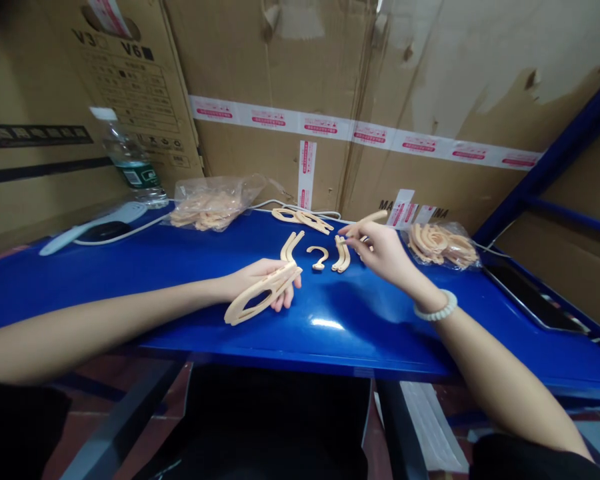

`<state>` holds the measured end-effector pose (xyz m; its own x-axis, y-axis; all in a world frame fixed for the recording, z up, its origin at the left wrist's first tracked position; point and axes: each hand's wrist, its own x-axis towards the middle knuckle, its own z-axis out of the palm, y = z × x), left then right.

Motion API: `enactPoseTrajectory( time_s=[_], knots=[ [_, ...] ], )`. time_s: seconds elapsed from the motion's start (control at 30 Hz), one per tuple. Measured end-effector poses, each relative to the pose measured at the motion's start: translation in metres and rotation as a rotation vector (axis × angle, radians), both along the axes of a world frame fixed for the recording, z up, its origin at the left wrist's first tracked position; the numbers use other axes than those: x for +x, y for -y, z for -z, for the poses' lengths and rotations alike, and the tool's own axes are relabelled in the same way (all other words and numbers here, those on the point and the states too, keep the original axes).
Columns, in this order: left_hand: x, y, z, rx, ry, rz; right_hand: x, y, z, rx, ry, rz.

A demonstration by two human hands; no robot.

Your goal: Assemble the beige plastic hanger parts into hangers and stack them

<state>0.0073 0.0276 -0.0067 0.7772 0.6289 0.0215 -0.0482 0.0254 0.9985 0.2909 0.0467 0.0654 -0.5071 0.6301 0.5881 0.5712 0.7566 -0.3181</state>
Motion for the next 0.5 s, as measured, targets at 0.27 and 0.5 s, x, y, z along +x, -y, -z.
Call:
enactPoseTrajectory(
  time_s=[0.27, 0.5],
  knots=[
    [0.001, -0.002, -0.003, -0.143, 0.126, -0.146, 0.058, -0.057, 0.005, -0.504, 0.23, 0.441],
    [0.002, -0.006, -0.003, -0.187, 0.156, -0.229, 0.051, -0.061, 0.015, -0.549, 0.322, 0.572]
  ],
)
